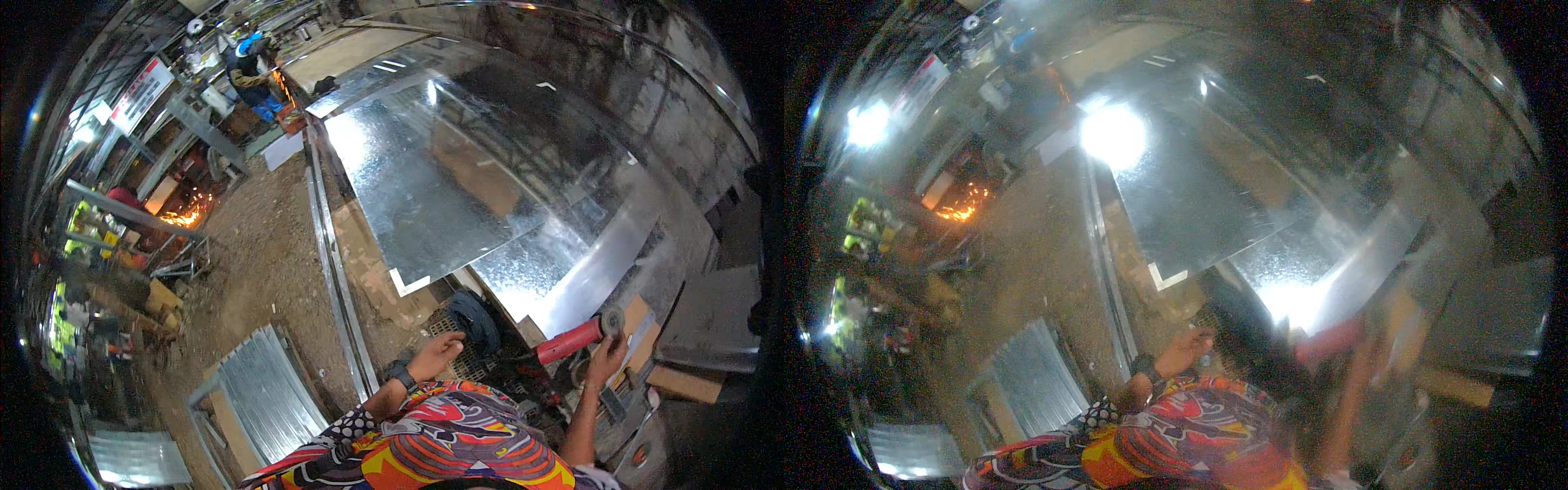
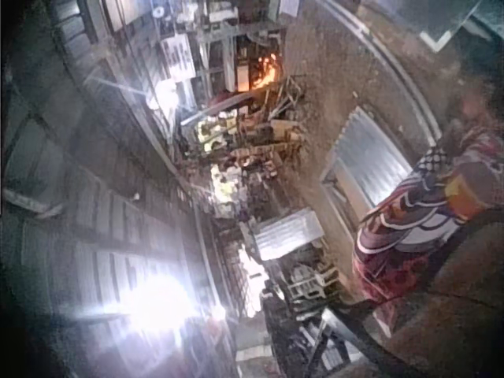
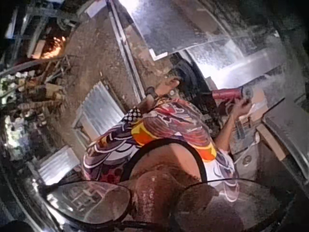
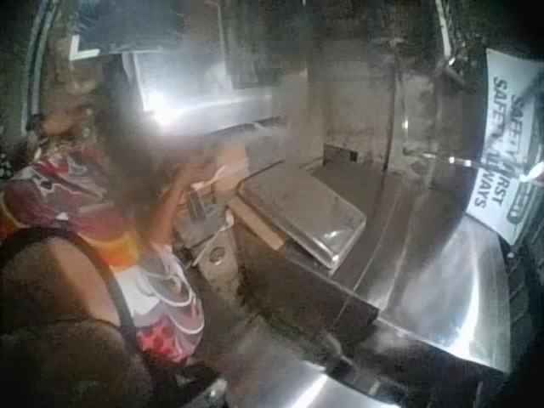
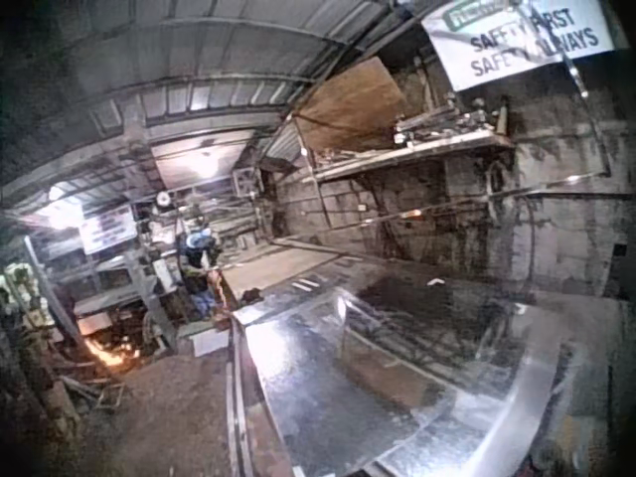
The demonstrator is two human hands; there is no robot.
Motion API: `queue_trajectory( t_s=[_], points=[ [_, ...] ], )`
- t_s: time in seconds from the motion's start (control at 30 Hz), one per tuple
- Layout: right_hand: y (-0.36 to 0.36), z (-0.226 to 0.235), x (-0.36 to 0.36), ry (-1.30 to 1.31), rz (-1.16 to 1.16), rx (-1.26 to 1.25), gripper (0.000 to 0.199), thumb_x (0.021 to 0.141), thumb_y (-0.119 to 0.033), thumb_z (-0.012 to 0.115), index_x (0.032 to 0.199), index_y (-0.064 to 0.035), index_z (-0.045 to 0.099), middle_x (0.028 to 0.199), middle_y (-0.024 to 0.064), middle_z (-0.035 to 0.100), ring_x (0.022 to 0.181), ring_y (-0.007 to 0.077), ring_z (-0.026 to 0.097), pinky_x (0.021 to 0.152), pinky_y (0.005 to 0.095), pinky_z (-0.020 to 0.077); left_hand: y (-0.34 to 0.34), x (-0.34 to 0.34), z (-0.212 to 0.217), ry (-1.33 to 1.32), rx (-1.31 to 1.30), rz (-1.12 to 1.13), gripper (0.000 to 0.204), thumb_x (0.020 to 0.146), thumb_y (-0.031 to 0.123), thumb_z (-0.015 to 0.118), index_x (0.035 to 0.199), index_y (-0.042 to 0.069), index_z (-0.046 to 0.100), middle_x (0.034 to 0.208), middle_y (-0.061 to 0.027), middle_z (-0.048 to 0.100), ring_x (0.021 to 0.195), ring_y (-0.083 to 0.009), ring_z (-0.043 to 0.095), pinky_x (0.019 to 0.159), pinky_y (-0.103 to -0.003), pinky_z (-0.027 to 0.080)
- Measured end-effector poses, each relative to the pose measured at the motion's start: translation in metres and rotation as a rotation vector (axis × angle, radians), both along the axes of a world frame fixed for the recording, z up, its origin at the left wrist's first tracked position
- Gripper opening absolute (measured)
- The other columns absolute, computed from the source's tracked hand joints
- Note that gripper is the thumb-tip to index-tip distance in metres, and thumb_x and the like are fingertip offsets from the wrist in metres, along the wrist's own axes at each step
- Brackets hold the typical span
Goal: The person marks a metal frame with a marker, then uses a tape measure and angle grinder to cut a large metal sheet. The person holds the sheet steady with one hand while cutting with the other, producing sparks.
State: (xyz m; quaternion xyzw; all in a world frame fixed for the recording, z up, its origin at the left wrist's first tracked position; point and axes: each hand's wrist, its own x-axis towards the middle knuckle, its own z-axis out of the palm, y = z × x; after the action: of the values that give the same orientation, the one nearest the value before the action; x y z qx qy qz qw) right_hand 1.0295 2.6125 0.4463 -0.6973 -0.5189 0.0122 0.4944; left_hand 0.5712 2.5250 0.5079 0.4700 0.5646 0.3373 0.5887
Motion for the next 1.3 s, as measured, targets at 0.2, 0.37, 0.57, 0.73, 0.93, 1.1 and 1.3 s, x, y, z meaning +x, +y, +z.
queue_trajectory(
  t_s=[0.2,0.37,0.57,0.73,0.93,1.1,1.3],
  points=[
    [0.034,0.023,0.033,-0.119,-0.321,-0.061,0.054,0.082,-0.017,0.074,0.130,0.0030,0.061,0.129,0.0213,0.063,0.122,0.0395,0.058,0.105,0.0453,0.0443,-0.041,-0.085,0.033,0.120,-0.063,0.075,0.051,0.101,0.029,0.064,0.144,0.004,0.054,0.122,-0.0092,0.066,0.111,-0.0210,0.062,0.096,-0.036,0.050],
    [0.036,0.044,0.070,-0.029,-0.418,-0.490,0.061,0.080,-0.033,0.078,0.131,-0.0043,0.061,0.124,0.0265,0.063,0.115,0.0423,0.061,0.100,0.0505,0.0475,-0.087,-0.134,0.054,0.295,-0.235,-0.096,0.052,0.099,0.034,0.066,0.138,0.001,0.059,0.127,-0.0102,0.067,0.117,-0.0221,0.062,0.098,-0.035,0.049],
    [0.047,0.040,0.066,-0.220,-0.358,-0.913,0.077,0.074,-0.050,0.081,0.133,-0.0062,0.058,0.125,0.0224,0.061,0.117,0.0407,0.060,0.099,0.0530,0.0480,-0.040,-0.080,0.037,0.406,-0.154,-0.648,0.032,0.098,0.020,0.064,0.125,0.005,0.070,0.118,-0.0148,0.071,0.110,-0.0208,0.066,0.096,-0.035,0.051],
    [0.048,0.042,0.079,-0.264,-0.414,-0.703,0.070,0.072,-0.048,0.084,0.117,0.0004,0.062,0.122,0.0229,0.063,0.107,0.0417,0.065,0.093,0.0490,0.0514,-0.017,-0.032,0.051,0.404,-0.141,-0.823,0.028,0.098,0.014,0.061,0.122,0.006,0.071,0.116,-0.0140,0.073,0.106,-0.0199,0.068,0.093,-0.034,0.053],
    [-0.006,0.129,0.056,0.494,-0.284,-0.116,0.062,0.077,-0.029,0.088,0.121,-0.0009,0.055,0.103,0.0121,0.066,0.091,0.0202,0.066,0.077,0.0350,0.0551,-0.029,0.010,0.056,-0.145,-0.058,-0.555,0.030,0.091,0.000,0.067,0.120,0.006,0.072,0.105,-0.0076,0.073,0.087,-0.0131,0.064,0.077,-0.029,0.053],
    [-0.070,0.187,-0.022,0.444,0.341,-0.686,0.070,0.072,-0.025,0.091,0.128,-0.0082,0.053,0.104,0.0049,0.066,0.092,0.0144,0.066,0.075,0.0311,0.0557,-0.006,0.033,0.055,-0.216,0.050,-0.655,0.028,0.088,0.003,0.072,0.115,0.009,0.073,0.101,-0.0071,0.073,0.085,-0.0144,0.064,0.077,-0.029,0.054],
    [-0.124,0.165,-0.124,0.339,0.639,-0.913,0.075,0.069,-0.030,0.093,0.127,-0.0074,0.052,0.109,0.0139,0.066,0.102,0.0239,0.066,0.091,0.0373,0.0523,0.032,0.064,0.069,0.220,0.156,-1.226,0.033,0.089,0.029,0.074,0.116,0.011,0.074,0.103,-0.0124,0.075,0.094,-0.0269,0.072,0.081,-0.038,0.056]
  ],
)
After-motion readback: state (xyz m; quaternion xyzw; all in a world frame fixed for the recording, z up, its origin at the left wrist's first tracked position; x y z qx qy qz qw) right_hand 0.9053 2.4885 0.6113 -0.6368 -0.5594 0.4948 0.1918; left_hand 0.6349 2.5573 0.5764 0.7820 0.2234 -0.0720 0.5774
